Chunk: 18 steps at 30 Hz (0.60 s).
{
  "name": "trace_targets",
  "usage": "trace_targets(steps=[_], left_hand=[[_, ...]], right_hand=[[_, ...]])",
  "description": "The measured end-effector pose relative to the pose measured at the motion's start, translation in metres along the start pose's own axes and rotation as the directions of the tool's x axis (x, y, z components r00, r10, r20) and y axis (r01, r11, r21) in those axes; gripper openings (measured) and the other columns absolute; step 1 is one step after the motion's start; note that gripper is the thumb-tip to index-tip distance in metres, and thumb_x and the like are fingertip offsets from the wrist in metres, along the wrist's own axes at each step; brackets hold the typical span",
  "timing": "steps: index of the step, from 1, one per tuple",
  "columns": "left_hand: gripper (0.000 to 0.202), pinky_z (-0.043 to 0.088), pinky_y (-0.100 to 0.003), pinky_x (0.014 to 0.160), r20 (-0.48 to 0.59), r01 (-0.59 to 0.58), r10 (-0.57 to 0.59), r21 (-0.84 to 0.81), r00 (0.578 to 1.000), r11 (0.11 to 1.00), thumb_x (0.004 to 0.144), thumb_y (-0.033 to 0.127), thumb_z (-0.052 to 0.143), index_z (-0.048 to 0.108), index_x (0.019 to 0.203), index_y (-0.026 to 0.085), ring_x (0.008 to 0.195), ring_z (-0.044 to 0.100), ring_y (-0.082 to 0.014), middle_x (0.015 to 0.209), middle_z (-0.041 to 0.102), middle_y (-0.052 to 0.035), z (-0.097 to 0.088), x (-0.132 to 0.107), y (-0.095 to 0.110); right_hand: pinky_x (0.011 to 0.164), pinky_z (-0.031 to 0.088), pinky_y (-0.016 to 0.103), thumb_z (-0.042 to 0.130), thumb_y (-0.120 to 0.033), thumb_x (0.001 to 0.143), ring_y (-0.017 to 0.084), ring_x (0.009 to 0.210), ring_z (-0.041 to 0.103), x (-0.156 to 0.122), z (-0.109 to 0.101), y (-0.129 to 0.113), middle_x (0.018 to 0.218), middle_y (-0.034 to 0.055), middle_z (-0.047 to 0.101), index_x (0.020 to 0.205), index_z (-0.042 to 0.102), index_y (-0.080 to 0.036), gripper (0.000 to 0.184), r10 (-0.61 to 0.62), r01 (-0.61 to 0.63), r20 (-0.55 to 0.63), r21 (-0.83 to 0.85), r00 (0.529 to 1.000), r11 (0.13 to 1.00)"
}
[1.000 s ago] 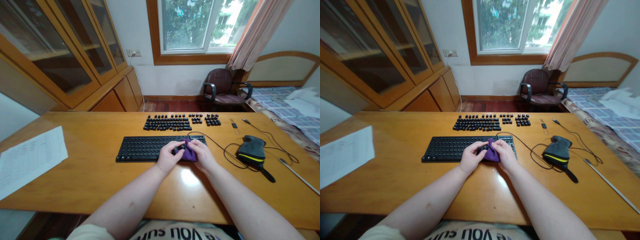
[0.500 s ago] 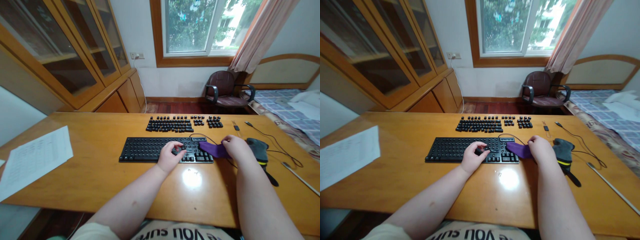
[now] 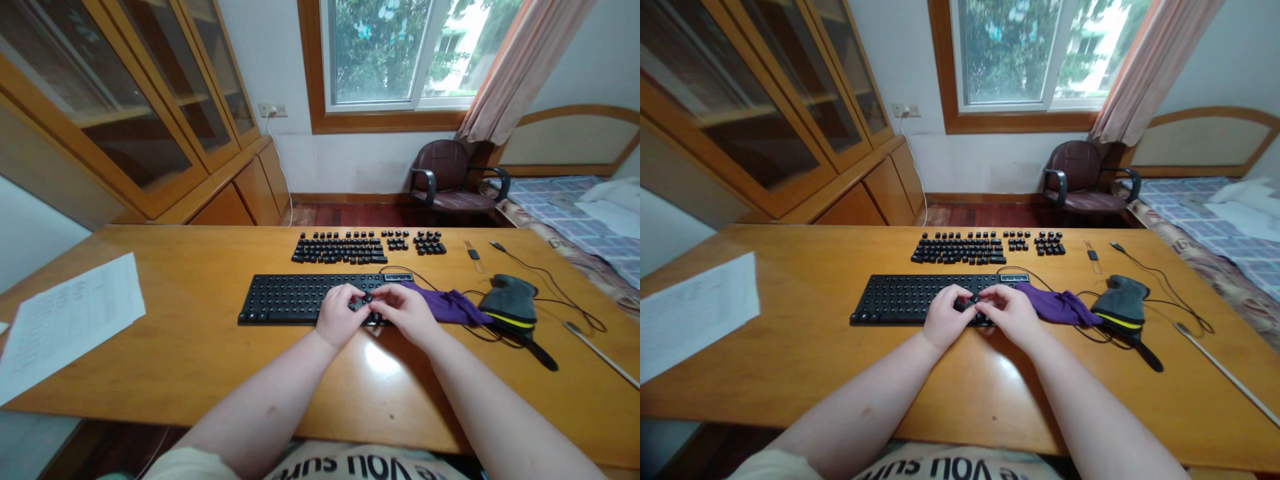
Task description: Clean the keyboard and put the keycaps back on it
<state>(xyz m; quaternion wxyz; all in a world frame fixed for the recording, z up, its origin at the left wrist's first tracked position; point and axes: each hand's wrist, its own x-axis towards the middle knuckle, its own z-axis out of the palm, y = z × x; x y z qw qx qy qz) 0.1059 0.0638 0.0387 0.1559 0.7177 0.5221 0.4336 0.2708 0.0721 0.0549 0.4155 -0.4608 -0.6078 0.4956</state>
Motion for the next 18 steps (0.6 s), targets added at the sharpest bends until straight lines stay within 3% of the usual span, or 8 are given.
trace_targets(steps=[3, 7, 11, 14, 18], left_hand=[[0.011, 0.045, -0.03, 0.068, 0.046, -0.006, 0.005, 0.024, 0.999, 1.0, 0.07, 0.022, 0.067, 0.058, 0.075, 0.019, 0.07, 0.056, -0.0166, 0.07, 0.06, -0.0005, 0.001, 0.001, -0.001], [0.019, 0.046, -0.03, 0.071, 0.093, -0.012, 0.015, -0.032, 0.996, 0.999, 0.071, 0.028, 0.069, 0.061, 0.086, 0.02, 0.07, 0.057, -0.0159, 0.075, 0.062, -0.0005, -0.001, 0.002, 0.0], [0.034, 0.047, -0.034, 0.08, 0.152, -0.104, 0.118, -0.097, 0.981, 0.99, 0.078, 0.029, 0.064, 0.059, 0.111, 0.022, 0.081, 0.06, -0.0179, 0.09, 0.067, -0.0036, -0.005, 0.005, 0.001], [0.024, 0.046, -0.035, 0.084, 0.162, -0.155, 0.174, -0.123, 0.971, 0.98, 0.085, 0.027, 0.054, 0.062, 0.108, 0.024, 0.09, 0.06, -0.0185, 0.095, 0.068, -0.0046, -0.008, 0.007, -0.001], [0.02, 0.047, -0.035, 0.086, 0.127, -0.152, 0.172, -0.157, 0.977, 0.976, 0.084, 0.025, 0.055, 0.065, 0.101, 0.023, 0.093, 0.06, -0.018, 0.096, 0.067, -0.0053, -0.009, 0.009, -0.003]], right_hand=[[0.057, 0.047, 0.029, 0.076, -0.029, 0.06, 0.016, 0.06, 0.059, 0.002, 0.002, 0.004, 0.069, 0.0021, 0.068, 0.079, 0.069, -0.02, 0.022, 0.074, -0.074, 0.006, 0.14, 0.997, 0.987], [0.052, 0.045, 0.027, 0.076, -0.029, 0.06, 0.013, 0.052, 0.055, 0.004, -0.002, -0.001, 0.064, 0.0008, 0.066, 0.075, 0.068, -0.019, 0.02, 0.126, -0.123, -0.004, 0.158, 0.992, 0.98], [0.05, 0.043, 0.026, 0.073, -0.032, 0.064, 0.012, 0.052, 0.053, 0.006, -0.012, -0.003, 0.067, 0.0013, 0.066, 0.078, 0.069, -0.019, 0.02, 0.09, -0.09, 0.012, 0.086, 0.996, 0.992], [0.051, 0.042, 0.026, 0.07, -0.033, 0.068, 0.012, 0.053, 0.052, 0.007, -0.018, 0.0, 0.065, 0.0007, 0.065, 0.08, 0.071, -0.019, 0.019, 0.057, -0.057, 0.036, -0.004, 0.998, 0.998], [0.052, 0.043, 0.027, 0.065, -0.036, 0.073, 0.013, 0.053, 0.052, 0.006, -0.02, 0.001, 0.065, 0.0012, 0.065, 0.084, 0.072, -0.02, 0.021, 0.023, -0.016, 0.062, -0.112, 0.998, 0.994]])
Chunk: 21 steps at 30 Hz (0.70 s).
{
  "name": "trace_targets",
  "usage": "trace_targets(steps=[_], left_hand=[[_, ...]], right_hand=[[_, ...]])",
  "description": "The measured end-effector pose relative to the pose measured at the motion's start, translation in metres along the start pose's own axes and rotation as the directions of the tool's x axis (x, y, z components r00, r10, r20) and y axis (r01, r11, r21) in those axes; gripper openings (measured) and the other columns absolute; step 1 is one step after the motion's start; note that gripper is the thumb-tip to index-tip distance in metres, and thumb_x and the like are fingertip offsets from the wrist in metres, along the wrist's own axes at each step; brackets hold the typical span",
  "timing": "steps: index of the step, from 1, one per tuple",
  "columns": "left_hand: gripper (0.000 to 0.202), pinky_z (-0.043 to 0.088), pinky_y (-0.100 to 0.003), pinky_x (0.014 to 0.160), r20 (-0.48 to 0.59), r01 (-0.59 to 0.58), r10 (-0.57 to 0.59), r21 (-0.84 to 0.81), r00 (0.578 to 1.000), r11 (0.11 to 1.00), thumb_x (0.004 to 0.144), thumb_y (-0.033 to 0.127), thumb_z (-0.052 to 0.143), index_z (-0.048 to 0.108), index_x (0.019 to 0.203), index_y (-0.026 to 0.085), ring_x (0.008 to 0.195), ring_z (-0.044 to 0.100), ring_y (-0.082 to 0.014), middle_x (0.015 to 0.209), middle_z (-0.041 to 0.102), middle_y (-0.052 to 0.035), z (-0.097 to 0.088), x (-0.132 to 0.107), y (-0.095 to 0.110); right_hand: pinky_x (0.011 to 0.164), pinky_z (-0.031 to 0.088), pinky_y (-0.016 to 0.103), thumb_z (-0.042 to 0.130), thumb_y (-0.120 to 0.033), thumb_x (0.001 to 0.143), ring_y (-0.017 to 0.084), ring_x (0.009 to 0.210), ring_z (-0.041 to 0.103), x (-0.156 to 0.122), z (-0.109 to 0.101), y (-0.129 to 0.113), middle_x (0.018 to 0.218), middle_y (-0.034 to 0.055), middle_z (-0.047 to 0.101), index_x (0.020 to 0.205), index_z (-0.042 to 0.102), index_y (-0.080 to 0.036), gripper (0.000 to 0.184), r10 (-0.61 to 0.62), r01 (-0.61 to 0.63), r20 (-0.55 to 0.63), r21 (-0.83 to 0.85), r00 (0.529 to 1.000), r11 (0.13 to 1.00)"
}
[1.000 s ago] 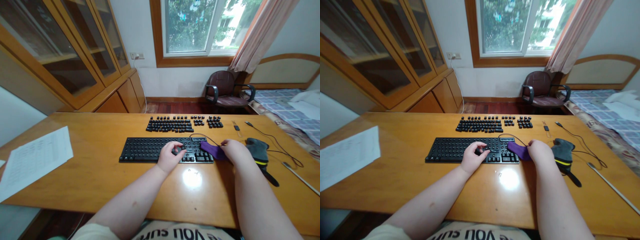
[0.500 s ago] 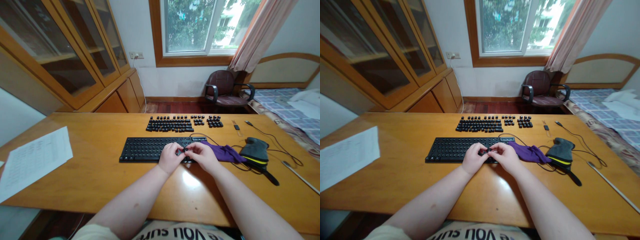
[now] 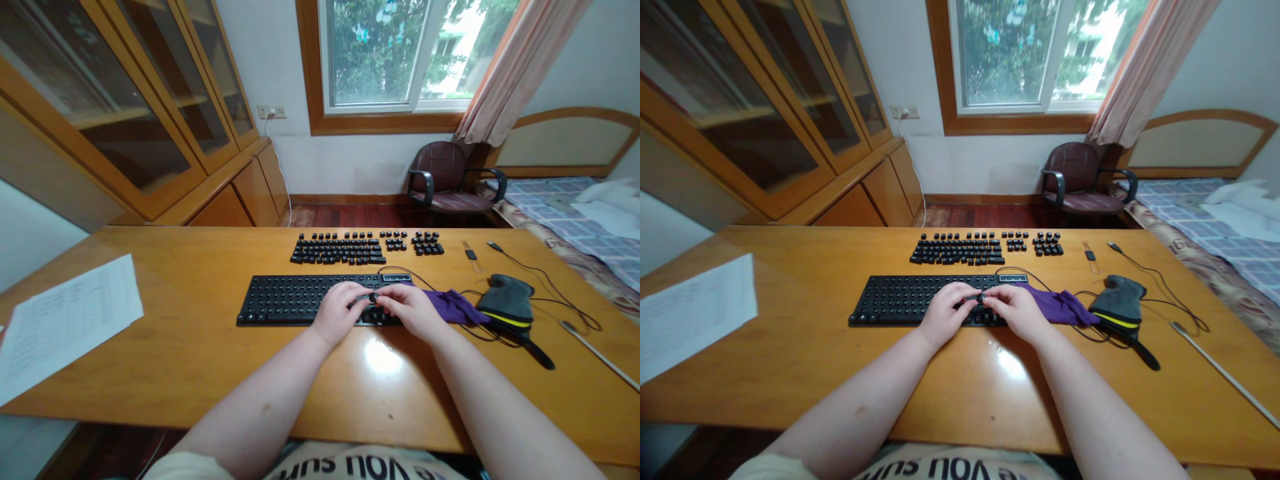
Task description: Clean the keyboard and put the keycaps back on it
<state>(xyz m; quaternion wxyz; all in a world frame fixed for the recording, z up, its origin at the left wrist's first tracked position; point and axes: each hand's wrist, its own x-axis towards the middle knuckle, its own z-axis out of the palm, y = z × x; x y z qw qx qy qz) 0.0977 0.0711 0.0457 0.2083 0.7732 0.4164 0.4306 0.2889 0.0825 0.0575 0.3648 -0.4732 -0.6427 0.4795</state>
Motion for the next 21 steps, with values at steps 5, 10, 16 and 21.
trace_targets(steps=[5, 10, 16, 21], left_hand=[[0.018, 0.049, -0.033, 0.082, -0.009, 0.031, -0.032, -0.043, 0.999, 0.999, 0.081, 0.022, 0.058, 0.064, 0.098, 0.019, 0.092, 0.059, -0.0172, 0.097, 0.065, -0.006, 0.002, -0.001, -0.001], [0.017, 0.05, -0.032, 0.082, -0.001, 0.057, -0.057, -0.05, 0.998, 0.997, 0.08, 0.022, 0.059, 0.064, 0.096, 0.02, 0.09, 0.059, -0.0165, 0.097, 0.065, -0.0053, 0.003, -0.001, -0.001], [0.019, 0.045, -0.036, 0.09, 0.026, 0.04, -0.042, 0.072, 0.999, 0.997, 0.08, 0.024, 0.06, 0.065, 0.098, 0.021, 0.096, 0.058, -0.0177, 0.1, 0.067, -0.0036, 0.002, 0.0, -0.001], [0.014, 0.041, -0.04, 0.09, 0.015, 0.088, -0.095, 0.263, 0.995, 0.961, 0.081, 0.027, 0.059, 0.07, 0.088, 0.024, 0.096, 0.055, -0.0196, 0.097, 0.067, -0.0024, 0.001, 0.001, -0.004]], right_hand=[[0.068, 0.05, 0.032, 0.065, -0.037, 0.073, 0.018, 0.07, 0.062, 0.001, 0.0, 0.002, 0.082, 0.0052, 0.07, 0.092, 0.071, -0.019, 0.027, -0.04, 0.042, 0.032, -0.047, 0.999, 0.998], [0.077, 0.051, 0.034, 0.067, -0.034, 0.071, 0.02, 0.08, 0.065, 0.0, 0.002, 0.005, 0.089, 0.0065, 0.071, 0.094, 0.068, -0.018, 0.028, -0.07, 0.069, -0.004, -0.071, 0.998, 0.995], [0.076, 0.05, 0.034, 0.064, -0.032, 0.075, 0.019, 0.078, 0.062, 0.002, -0.006, 0.004, 0.085, 0.0051, 0.069, 0.09, 0.07, -0.021, 0.019, -0.206, 0.193, 0.014, -0.413, 0.979, 0.89], [0.09, 0.042, 0.042, 0.071, -0.029, 0.069, 0.024, 0.097, 0.056, 0.009, -0.011, 0.014, 0.098, 0.0064, 0.066, 0.08, 0.074, -0.024, 0.013, -0.253, 0.227, 0.044, -0.607, 0.967, 0.762]])
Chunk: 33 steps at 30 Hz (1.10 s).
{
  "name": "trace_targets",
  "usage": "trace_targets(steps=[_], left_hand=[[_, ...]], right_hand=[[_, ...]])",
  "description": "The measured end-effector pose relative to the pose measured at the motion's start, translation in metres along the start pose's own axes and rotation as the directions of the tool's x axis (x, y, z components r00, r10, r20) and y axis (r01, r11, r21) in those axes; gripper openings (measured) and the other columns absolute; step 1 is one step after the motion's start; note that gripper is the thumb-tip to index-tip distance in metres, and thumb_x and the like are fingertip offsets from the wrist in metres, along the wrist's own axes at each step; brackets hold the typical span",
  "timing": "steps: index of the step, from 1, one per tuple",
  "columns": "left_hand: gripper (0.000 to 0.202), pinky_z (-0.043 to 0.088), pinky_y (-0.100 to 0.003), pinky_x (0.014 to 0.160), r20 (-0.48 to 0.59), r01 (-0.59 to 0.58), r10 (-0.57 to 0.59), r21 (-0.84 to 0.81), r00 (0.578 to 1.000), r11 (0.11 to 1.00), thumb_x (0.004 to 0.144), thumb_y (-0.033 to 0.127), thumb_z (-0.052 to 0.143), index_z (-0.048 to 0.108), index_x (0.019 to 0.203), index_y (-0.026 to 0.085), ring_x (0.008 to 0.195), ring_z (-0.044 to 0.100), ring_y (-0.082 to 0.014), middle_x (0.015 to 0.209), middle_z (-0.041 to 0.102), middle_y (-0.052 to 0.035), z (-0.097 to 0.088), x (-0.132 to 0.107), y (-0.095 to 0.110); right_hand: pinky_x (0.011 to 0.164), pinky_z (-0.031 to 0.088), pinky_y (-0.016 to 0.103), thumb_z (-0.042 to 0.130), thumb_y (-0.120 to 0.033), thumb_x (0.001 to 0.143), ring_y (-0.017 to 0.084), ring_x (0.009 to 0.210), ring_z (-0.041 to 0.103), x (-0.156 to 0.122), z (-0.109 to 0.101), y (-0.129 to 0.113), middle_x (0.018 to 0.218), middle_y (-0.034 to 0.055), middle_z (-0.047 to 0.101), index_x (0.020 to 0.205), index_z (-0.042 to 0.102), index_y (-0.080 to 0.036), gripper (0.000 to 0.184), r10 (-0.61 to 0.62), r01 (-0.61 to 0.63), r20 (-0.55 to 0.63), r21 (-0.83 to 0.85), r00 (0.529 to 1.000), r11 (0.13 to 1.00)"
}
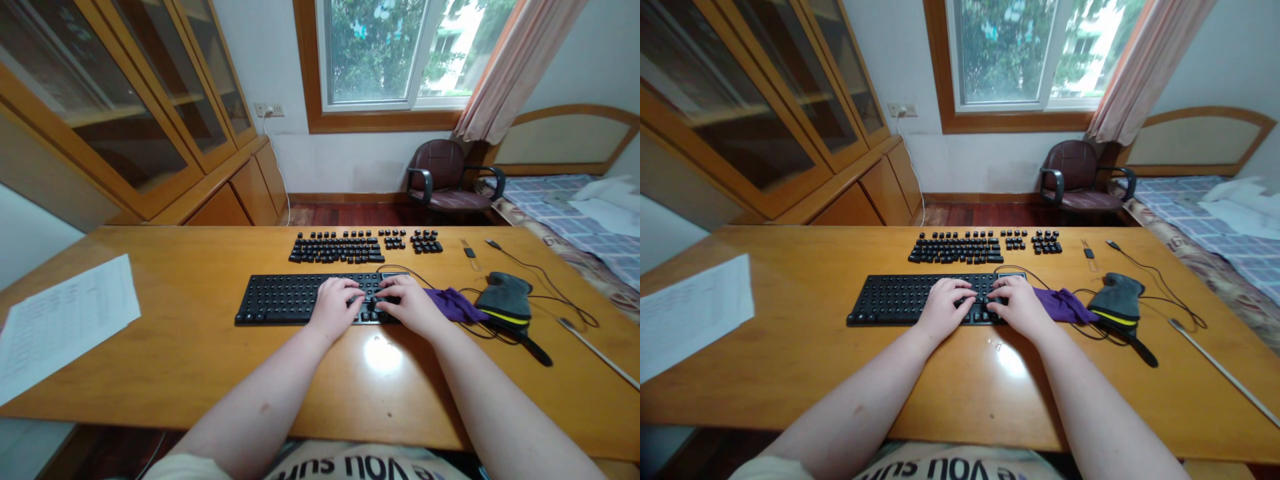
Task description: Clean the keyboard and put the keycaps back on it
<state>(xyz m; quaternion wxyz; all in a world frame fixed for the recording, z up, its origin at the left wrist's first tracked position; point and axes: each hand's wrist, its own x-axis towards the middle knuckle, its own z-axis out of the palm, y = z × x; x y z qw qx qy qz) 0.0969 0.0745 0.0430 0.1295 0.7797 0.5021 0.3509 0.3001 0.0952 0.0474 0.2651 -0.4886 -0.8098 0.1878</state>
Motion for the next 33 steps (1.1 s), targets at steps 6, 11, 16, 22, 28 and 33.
trace_targets(steps=[6, 11, 16, 22, 28, 33], left_hand=[[0.011, 0.036, -0.044, 0.095, 0.078, -0.023, 0.018, 0.069, 0.997, 0.997, 0.077, 0.031, 0.065, 0.073, 0.085, 0.03, 0.104, 0.05, -0.0219, 0.1, 0.068, -0.0009, 0.003, 0.0, -0.001], [0.014, 0.031, -0.044, 0.099, 0.118, -0.016, 0.007, 0.079, 0.993, 0.997, 0.076, 0.034, 0.066, 0.072, 0.089, 0.031, 0.109, 0.047, -0.023, 0.104, 0.067, 0.0013, 0.01, -0.001, -0.001], [0.013, 0.03, -0.045, 0.1, 0.141, 0.006, -0.018, 0.085, 0.99, 0.996, 0.076, 0.035, 0.065, 0.073, 0.086, 0.031, 0.108, 0.047, -0.0232, 0.101, 0.068, 0.0016, 0.013, -0.001, -0.001], [0.013, 0.03, -0.044, 0.1, 0.138, 0.012, -0.025, 0.091, 0.99, 0.996, 0.077, 0.035, 0.064, 0.073, 0.086, 0.031, 0.107, 0.048, -0.0227, 0.1, 0.068, 0.0016, 0.014, 0.0, 0.0], [0.013, 0.029, -0.045, 0.101, 0.145, -0.003, -0.01, 0.088, 0.989, 0.996, 0.078, 0.034, 0.064, 0.072, 0.087, 0.03, 0.108, 0.048, -0.0226, 0.1, 0.068, 0.0012, 0.015, 0.0, -0.001], [0.013, 0.029, -0.045, 0.101, 0.135, -0.021, 0.011, 0.076, 0.991, 0.997, 0.077, 0.035, 0.065, 0.072, 0.086, 0.031, 0.109, 0.047, -0.0228, 0.1, 0.068, 0.0008, 0.016, -0.001, -0.002]], right_hand=[[0.087, 0.039, 0.043, 0.073, -0.03, 0.067, 0.024, 0.096, 0.05, 0.0, 0.008, -0.001, 0.099, 0.005, 0.065, 0.076, 0.075, -0.027, 0.01, 0.0, 0.005, 0.049, -0.103, 0.999, 0.995], [0.084, 0.039, 0.04, 0.074, -0.031, 0.067, 0.023, 0.092, 0.048, 0.0, 0.007, -0.004, 0.093, 0.0046, 0.064, 0.074, 0.075, -0.027, 0.008, 0.033, -0.024, 0.069, -0.128, 0.997, 0.991], [0.082, 0.037, 0.038, 0.072, -0.031, 0.068, 0.021, 0.087, 0.048, 0.0, 0.007, -0.003, 0.086, 0.0033, 0.063, 0.074, 0.074, -0.028, 0.007, 0.039, -0.026, 0.081, -0.157, 0.996, 0.987], [0.076, 0.037, 0.035, 0.072, -0.033, 0.069, 0.02, 0.082, 0.048, 0.0, 0.006, -0.004, 0.082, 0.0031, 0.063, 0.076, 0.075, -0.029, 0.008, 0.065, -0.047, 0.092, -0.182, 0.994, 0.982], [0.072, 0.035, 0.034, 0.071, -0.035, 0.07, 0.02, 0.079, 0.048, 0.001, 0.004, -0.006, 0.079, 0.0032, 0.064, 0.078, 0.075, -0.031, 0.01, 0.079, -0.054, 0.113, -0.209, 0.991, 0.976], [0.072, 0.036, 0.035, 0.068, -0.035, 0.074, 0.02, 0.078, 0.05, 0.001, 0.0, -0.007, 0.078, 0.0036, 0.064, 0.079, 0.075, -0.032, 0.01, 0.05, -0.018, 0.15, -0.207, 0.987, 0.978]])
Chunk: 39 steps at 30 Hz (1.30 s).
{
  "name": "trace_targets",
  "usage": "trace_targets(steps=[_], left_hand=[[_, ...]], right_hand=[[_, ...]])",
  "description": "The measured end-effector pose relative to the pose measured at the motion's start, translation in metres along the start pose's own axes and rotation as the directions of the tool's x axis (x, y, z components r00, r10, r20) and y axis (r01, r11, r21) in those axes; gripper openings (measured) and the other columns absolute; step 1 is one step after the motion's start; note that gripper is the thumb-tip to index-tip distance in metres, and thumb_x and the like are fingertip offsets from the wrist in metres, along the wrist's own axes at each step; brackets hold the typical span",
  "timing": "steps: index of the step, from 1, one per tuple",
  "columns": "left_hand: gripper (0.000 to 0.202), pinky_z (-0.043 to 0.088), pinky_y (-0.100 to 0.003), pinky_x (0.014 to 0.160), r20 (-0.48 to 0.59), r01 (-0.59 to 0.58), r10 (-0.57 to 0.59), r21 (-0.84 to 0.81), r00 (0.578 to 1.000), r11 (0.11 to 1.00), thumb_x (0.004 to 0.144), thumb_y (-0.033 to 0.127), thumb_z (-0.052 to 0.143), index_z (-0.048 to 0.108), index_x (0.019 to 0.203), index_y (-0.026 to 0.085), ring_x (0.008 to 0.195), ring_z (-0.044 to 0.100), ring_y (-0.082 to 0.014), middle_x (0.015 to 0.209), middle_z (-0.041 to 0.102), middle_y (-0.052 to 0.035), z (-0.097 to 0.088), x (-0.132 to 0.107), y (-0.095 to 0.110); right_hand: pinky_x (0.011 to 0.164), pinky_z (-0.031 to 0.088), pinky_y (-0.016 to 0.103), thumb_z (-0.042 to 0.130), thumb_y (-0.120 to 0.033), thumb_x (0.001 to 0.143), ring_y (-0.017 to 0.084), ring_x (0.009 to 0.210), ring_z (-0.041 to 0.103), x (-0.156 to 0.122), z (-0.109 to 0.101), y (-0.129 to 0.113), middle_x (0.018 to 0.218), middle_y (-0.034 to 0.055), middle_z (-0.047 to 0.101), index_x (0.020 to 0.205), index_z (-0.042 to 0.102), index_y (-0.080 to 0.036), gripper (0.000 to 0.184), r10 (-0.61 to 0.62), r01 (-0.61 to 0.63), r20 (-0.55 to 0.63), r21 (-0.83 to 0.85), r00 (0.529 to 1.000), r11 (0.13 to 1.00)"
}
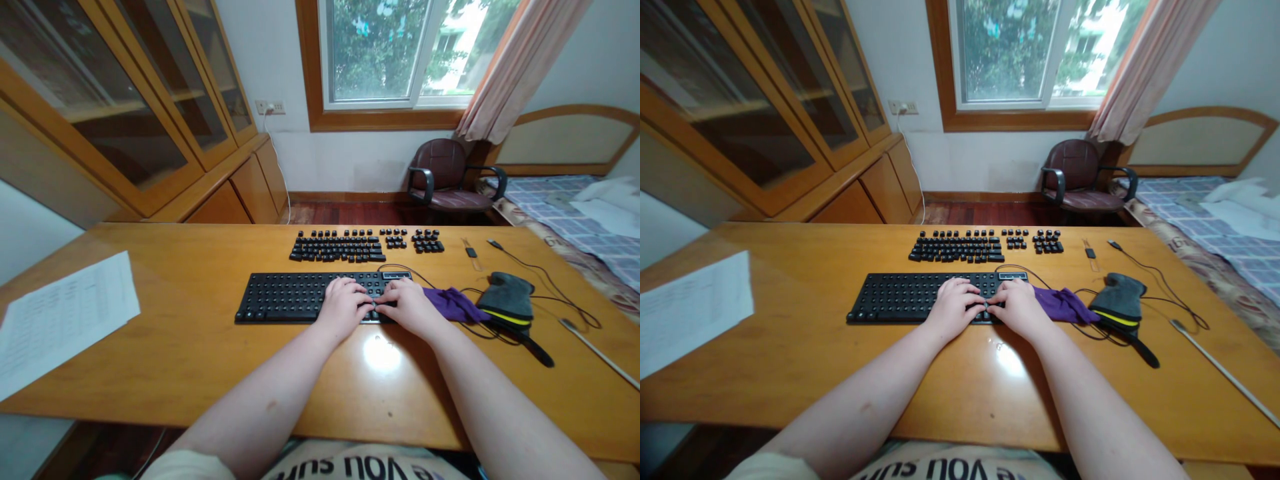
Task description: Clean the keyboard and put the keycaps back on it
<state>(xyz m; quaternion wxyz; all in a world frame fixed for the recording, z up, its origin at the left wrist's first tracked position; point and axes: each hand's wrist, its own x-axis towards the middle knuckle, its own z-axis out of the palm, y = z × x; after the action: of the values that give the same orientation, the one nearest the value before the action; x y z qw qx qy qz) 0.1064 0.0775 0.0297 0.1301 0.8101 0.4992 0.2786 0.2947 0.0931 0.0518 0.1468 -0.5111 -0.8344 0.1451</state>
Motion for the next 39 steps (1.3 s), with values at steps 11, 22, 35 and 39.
trace_targets(steps=[11, 22, 35, 39], left_hand=[[0.009, 0.028, -0.045, 0.103, -0.025, -0.003, 0.003, -0.013, 1.0, 1.0, 0.076, 0.033, 0.066, 0.072, 0.081, 0.03, 0.111, 0.047, -0.0221, 0.102, 0.067, 0.0011, -0.001, 0.0, -0.001], [0.003, 0.017, -0.053, 0.108, -0.009, 0.09, -0.09, -0.054, 0.996, 0.995, 0.07, 0.032, 0.071, 0.072, 0.072, 0.03, 0.122, 0.042, -0.0247, 0.104, 0.067, 0.0025, 0.0, 0.002, 0.001], [0.003, 0.007, -0.061, 0.109, 0.034, 0.075, -0.073, -0.05, 0.997, 0.996, 0.072, 0.031, 0.07, 0.072, 0.071, 0.03, 0.13, 0.035, -0.028, 0.113, 0.064, 0.0014, -0.001, 0.002, 0.001], [0.008, 0.013, -0.057, 0.11, -0.021, 0.048, -0.05, -0.057, 0.999, 0.997, 0.077, 0.028, 0.064, 0.072, 0.077, 0.029, 0.126, 0.041, -0.025, 0.111, 0.065, 0.0009, -0.005, 0.0, 0.003]], right_hand=[[0.075, 0.038, 0.035, 0.07, -0.032, 0.072, 0.019, 0.077, 0.053, 0.0, 0.0, 0.004, 0.077, 0.0032, 0.065, 0.075, 0.074, -0.027, 0.007, -0.012, 0.014, -0.028, 0.06, 1.0, 0.998], [0.075, 0.041, 0.032, 0.069, -0.031, 0.071, 0.018, 0.077, 0.057, 0.003, 0.005, 0.005, 0.074, 0.0018, 0.066, 0.067, 0.072, -0.025, 0.007, 0.014, -0.012, -0.011, 0.146, 1.0, 0.989], [0.071, 0.043, 0.029, 0.067, -0.03, 0.069, 0.017, 0.074, 0.059, 0.003, 0.011, 0.006, 0.073, 0.0011, 0.066, 0.063, 0.07, -0.024, 0.009, 0.118, -0.119, 0.019, 0.199, 0.993, 0.973], [0.067, 0.044, 0.028, 0.066, -0.031, 0.069, 0.017, 0.07, 0.059, 0.002, 0.01, 0.006, 0.071, 0.0013, 0.066, 0.068, 0.071, -0.023, 0.009, 0.132, -0.128, -0.001, 0.233, 0.991, 0.964]])
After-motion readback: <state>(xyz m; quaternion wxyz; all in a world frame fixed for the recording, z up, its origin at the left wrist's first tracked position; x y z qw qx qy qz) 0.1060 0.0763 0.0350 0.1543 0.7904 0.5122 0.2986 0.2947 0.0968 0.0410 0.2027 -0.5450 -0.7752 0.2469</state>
